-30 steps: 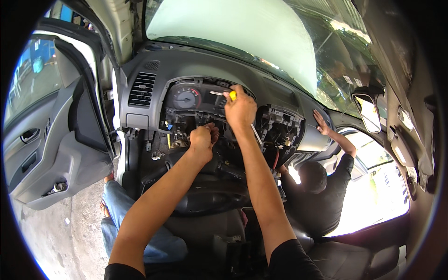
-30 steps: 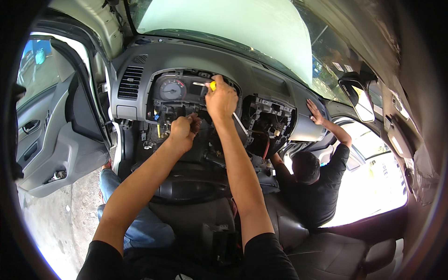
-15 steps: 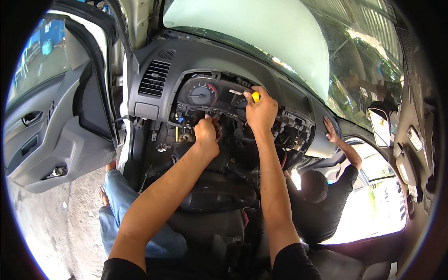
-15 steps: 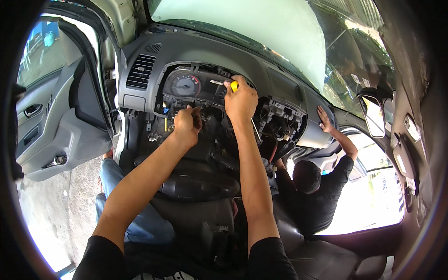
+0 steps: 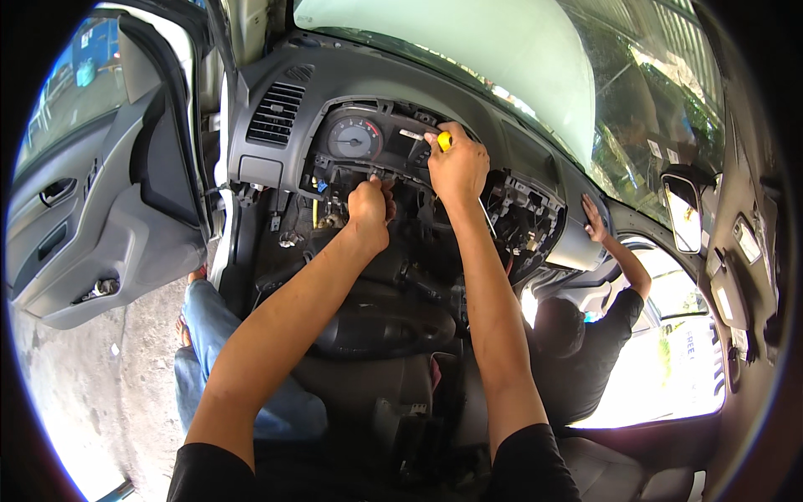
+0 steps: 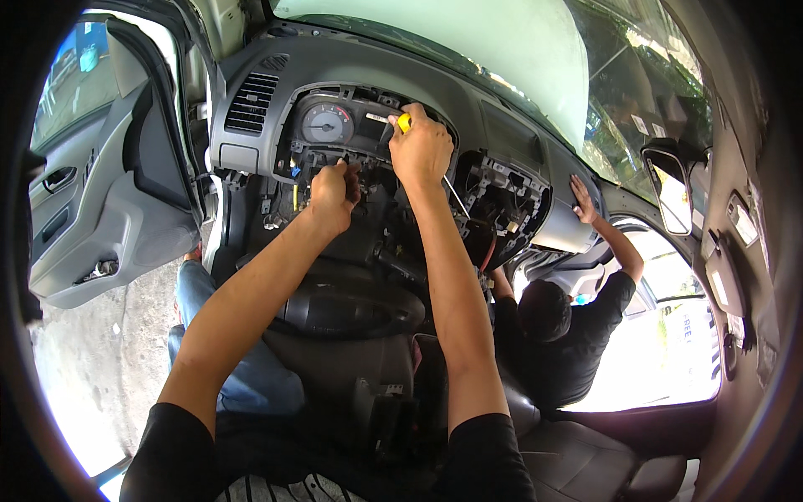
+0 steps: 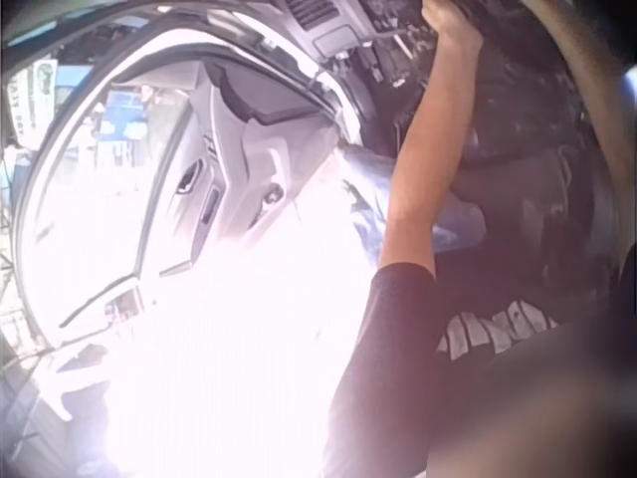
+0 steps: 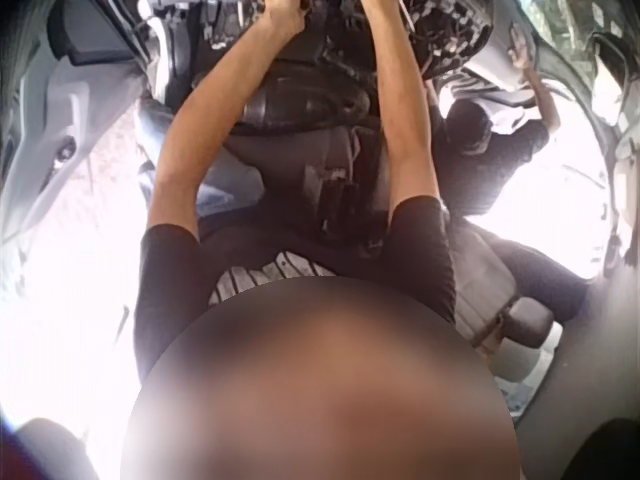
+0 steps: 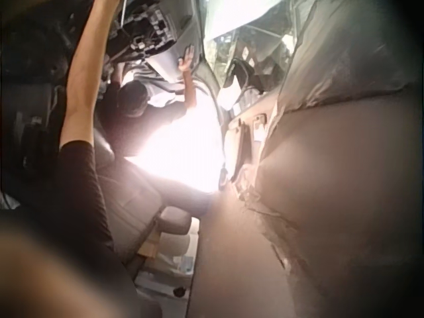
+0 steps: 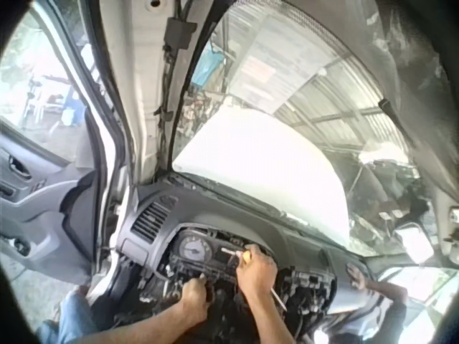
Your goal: The person removes the dashboard trim and uses a screwdriver to detach the car stereo. They disconnect the wiring harness, clean the stereo unit with a cloth, and reinstall it into the dashboard cavity, securing it with screws.
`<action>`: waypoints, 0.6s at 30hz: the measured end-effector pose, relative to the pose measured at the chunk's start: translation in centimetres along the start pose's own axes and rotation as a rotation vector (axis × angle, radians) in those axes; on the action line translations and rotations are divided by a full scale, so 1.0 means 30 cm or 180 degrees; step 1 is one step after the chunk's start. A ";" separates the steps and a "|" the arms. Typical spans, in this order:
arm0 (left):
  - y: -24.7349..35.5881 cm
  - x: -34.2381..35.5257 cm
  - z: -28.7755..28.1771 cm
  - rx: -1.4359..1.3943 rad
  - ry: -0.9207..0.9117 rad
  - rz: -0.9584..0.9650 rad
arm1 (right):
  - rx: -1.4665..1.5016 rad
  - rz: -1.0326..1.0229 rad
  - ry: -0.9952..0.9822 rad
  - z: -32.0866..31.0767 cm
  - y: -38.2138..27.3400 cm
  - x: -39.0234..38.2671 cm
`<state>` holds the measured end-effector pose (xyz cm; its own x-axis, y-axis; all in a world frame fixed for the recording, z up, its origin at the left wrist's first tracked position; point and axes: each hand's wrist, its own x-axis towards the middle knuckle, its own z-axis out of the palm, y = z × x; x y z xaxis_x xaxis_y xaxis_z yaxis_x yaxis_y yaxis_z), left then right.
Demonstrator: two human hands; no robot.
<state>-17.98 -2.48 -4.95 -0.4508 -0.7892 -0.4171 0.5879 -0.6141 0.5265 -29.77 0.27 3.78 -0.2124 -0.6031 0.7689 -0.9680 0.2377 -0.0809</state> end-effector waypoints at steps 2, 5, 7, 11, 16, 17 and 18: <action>0.000 0.007 -0.013 0.0058 -0.0035 0.0001 | -0.0059 0.0047 -0.0016 0.012 0.008 -0.005; 0.001 0.021 -0.038 0.0135 -0.0087 0.0008 | -0.0175 0.0021 0.0114 0.039 0.033 -0.022; 0.002 0.037 -0.044 0.0098 -0.0095 0.0008 | -0.0448 0.0083 0.0132 0.063 0.052 -0.031; 0.003 0.094 -0.026 0.0236 -0.0133 0.0079 | -0.0505 0.0024 0.0364 0.120 0.073 -0.056; 0.055 0.204 -0.026 0.0236 -0.0037 0.0267 | -0.0405 -0.0368 0.0761 0.173 0.089 -0.063; 0.061 0.218 -0.032 0.0053 -0.0115 0.0236 | -0.0369 -0.0432 0.0832 0.178 0.095 -0.063; 0.065 0.227 -0.041 -0.0032 -0.0285 0.0240 | -0.0350 -0.0444 0.0860 0.184 0.100 -0.060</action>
<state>-19.07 -9.04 -7.70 -0.4630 -0.8309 -0.3086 0.6289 -0.5533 0.5461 -33.03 -2.12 -1.35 -0.0211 -0.4151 0.9095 -0.9619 0.2565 0.0948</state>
